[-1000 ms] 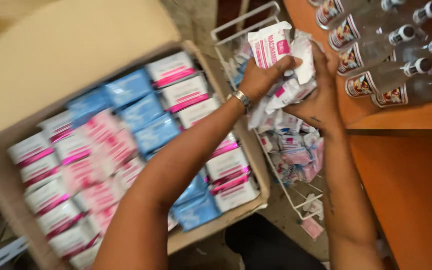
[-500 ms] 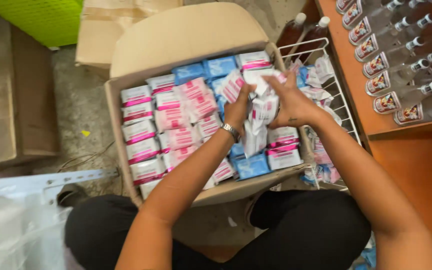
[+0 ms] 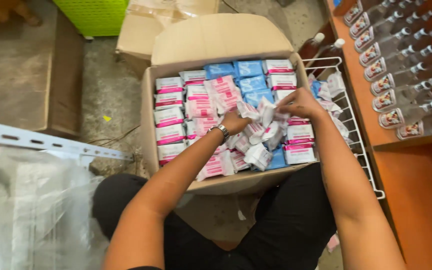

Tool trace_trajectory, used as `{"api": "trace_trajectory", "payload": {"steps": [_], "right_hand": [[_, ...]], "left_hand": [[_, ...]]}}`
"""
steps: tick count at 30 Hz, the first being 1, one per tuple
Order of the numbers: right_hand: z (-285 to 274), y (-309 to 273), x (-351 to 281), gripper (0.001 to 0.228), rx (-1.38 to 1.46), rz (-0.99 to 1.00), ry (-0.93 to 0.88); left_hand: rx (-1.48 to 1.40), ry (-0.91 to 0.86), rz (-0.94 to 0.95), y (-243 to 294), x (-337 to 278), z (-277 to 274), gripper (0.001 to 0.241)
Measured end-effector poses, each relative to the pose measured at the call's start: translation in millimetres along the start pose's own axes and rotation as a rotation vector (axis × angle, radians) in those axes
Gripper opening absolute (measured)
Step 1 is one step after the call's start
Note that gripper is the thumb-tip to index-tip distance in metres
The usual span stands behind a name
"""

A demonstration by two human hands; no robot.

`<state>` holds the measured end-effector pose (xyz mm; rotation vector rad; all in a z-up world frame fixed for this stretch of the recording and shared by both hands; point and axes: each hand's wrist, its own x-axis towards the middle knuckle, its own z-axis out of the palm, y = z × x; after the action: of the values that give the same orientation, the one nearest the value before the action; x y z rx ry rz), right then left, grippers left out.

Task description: The person organizes small packaged items by hand into a cardboard box and a metal wire basket.

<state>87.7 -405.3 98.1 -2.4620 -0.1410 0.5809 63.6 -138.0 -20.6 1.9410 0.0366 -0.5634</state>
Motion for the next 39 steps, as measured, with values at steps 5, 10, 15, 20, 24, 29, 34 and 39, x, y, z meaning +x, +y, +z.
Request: {"api": "trace_trajectory", "payload": {"steps": [5,10,15,20,24,29,34,39], "right_hand": [[-10.9,-23.4,11.3,0.021,-0.166,0.001,0.309],[-17.8,-106.2,6.4,0.062,-0.092,-0.482,0.623],[6.2,-162.3,41.0,0.053,0.483,-0.203,0.188],[56.3,-182.6,93.3,0.043,0.61,-0.219,-0.012],[97.0,-189.7,124.8,0.036,0.563,-0.309,0.008],[138.7,-167.5,164.8,0.034,0.394,-0.5,0.122],[158.8,-175.5,160.8,0.042,0.053,-0.403,0.15],[155.0,-171.6,147.0,0.044,-0.148,-0.42,0.235]], "left_hand": [[0.239,0.062,0.144,-33.7,5.2,-63.6,0.068],[-0.268,-0.041,-0.056,-6.9,-24.3,-147.7,0.043],[-0.441,0.052,0.097,-37.5,17.4,-171.3,0.037],[-0.549,0.065,0.261,-71.4,52.8,-170.4,0.036],[-0.504,0.224,0.289,-75.5,61.1,-172.0,0.035],[-0.334,0.445,0.266,-79.8,54.5,-162.1,0.05],[-0.022,0.539,0.003,-96.5,48.9,-154.9,0.081],[0.074,0.471,0.064,-80.3,32.7,-151.3,0.091]]}}
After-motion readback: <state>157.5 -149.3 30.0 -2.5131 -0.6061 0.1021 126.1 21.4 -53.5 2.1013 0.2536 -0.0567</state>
